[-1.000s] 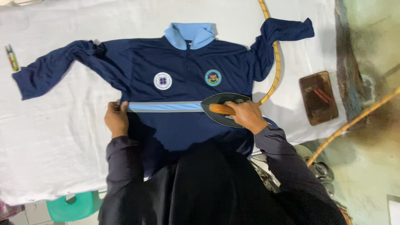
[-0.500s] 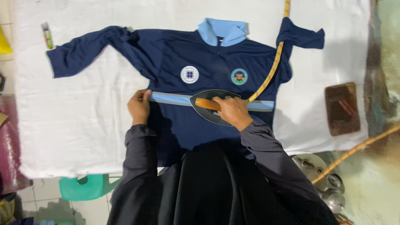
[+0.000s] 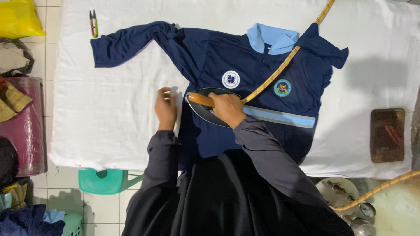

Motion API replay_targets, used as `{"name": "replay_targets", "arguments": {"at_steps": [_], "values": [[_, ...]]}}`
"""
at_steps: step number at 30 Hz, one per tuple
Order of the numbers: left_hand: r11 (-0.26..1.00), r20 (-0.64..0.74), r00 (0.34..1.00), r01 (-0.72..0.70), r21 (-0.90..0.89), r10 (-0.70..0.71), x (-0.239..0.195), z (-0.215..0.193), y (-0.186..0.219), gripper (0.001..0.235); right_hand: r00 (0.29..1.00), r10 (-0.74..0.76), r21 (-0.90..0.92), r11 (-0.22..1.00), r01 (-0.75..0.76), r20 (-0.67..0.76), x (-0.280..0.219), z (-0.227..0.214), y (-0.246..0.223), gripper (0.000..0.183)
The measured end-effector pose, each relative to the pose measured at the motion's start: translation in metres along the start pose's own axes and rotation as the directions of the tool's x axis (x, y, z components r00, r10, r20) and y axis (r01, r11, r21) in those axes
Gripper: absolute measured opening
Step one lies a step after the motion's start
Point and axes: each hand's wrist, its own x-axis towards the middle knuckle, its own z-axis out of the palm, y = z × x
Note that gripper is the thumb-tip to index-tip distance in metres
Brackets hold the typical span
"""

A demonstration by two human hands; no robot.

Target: The person irons a blue long-sleeved shirt on an ironing board and then folds it into a neat square, pressing it again with the iron to set the folds.

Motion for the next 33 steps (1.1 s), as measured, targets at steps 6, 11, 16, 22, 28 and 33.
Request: {"name": "replay_targets", "arguments": {"at_steps": [6, 11, 16, 22, 28, 33], "values": [[0.949, -0.252, 0.966, -0.125, -0.289, 0.05, 0.02, -0.043, 0.009, 0.04, 0.993, 0.062, 0.003, 0.998, -0.062, -0.101, 0.025, 0.01, -0.037, 0.032], [0.952, -0.065, 0.986, -0.166, -0.256, 0.154, -0.002, -0.044, 0.089, 0.054, 0.971, 0.144, 0.061, 0.989, -0.135, -0.189, 0.016, 0.025, -0.03, 0.032], [0.828, 0.403, 0.885, -0.397, 0.396, 0.232, -0.007, 0.0, 0.06, 0.052, 0.944, 0.301, 0.036, 0.954, -0.299, -0.138, -0.042, -0.015, 0.004, 0.025], [0.771, 0.455, 0.888, -0.339, 0.539, 0.072, -0.017, 0.006, 0.05, 0.065, 0.844, 0.535, 0.086, 0.843, -0.531, -0.041, -0.135, -0.039, 0.104, 0.025], [0.783, 0.385, 0.92, -0.295, 0.547, 0.078, -0.017, 0.012, 0.038, 0.061, 0.606, 0.795, 0.149, 0.601, -0.785, -0.013, -0.228, -0.047, 0.211, 0.034], [0.821, 0.362, 0.928, -0.275, 0.5, 0.089, -0.029, 0.009, 0.046, 0.053, 0.421, 0.904, 0.186, 0.426, -0.885, -0.07, -0.294, -0.02, 0.281, 0.03]]}}
